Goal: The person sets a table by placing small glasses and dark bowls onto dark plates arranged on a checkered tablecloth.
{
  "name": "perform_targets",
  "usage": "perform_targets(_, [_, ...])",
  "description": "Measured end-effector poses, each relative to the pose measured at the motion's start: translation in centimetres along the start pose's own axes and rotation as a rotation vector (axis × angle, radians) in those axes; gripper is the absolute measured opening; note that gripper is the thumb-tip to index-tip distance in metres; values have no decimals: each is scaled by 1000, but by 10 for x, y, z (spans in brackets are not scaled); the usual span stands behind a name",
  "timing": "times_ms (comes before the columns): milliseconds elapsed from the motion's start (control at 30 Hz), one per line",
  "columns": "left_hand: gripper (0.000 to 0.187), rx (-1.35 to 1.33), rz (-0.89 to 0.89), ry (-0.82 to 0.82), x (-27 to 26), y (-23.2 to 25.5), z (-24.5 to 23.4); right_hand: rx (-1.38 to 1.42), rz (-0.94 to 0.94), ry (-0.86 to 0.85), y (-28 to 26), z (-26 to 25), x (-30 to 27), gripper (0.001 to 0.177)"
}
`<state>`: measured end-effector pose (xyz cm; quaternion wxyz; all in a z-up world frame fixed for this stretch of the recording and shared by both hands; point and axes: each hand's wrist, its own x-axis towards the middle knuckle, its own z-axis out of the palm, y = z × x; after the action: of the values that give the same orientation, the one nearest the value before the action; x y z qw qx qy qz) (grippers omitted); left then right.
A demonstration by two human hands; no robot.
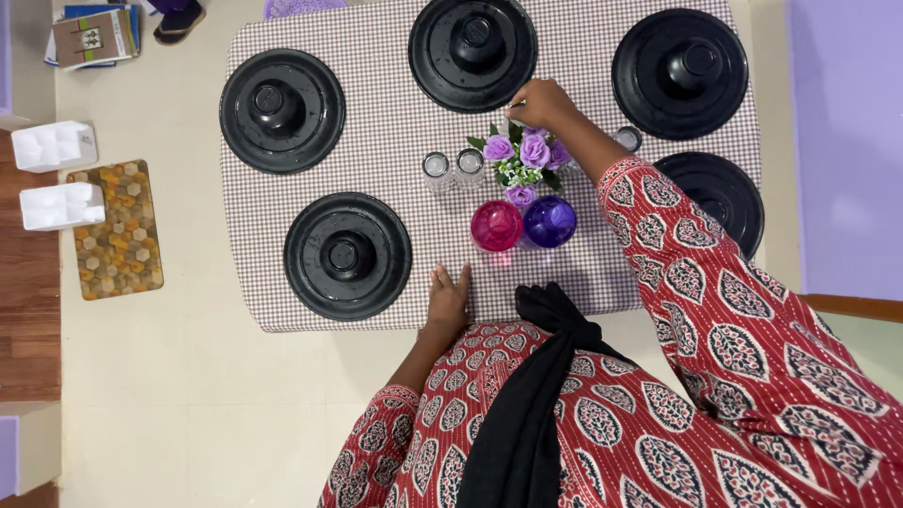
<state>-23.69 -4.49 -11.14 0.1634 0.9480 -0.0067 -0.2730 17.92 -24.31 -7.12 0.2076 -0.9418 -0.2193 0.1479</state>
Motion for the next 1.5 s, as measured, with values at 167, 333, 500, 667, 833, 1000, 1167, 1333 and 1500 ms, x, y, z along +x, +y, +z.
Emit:
perform_targets(167, [117,7,-14,-69,-7,7,-14,100,46,36,-3,-2,-5,43])
perform_targets(333, [118,26,-27,-60,-6,13,-23,490,-34,611,-30,-29,-62,31])
perform_targets(500, [111,12,-71,-72,-2,14,-14,742,67,998,-4,-1,-175,12])
perform_targets(667, [101,35,-112,-86,3,20,-15,1256,692,289,27,98,-293,18])
perform_targets(833, [97,28,-138,-59,1,26,-17,281,739,-302,49,148,-354,89])
perform_targets(1000, [95,71,-152,-5,8,23,-3,380,784,-339,51,144,-354,92])
perform_targets(1167, [96,21,-161,-2,10,23,-3,149,646,-204,10,98,-361,74])
perform_targets(1333, [99,-20,-184,-14,5,26,-5,208,527,-195,-4,76,-359,119])
perform_targets(1500, [93,20,-159,82,11,20,7,203,487,-183,2,93,-362,121])
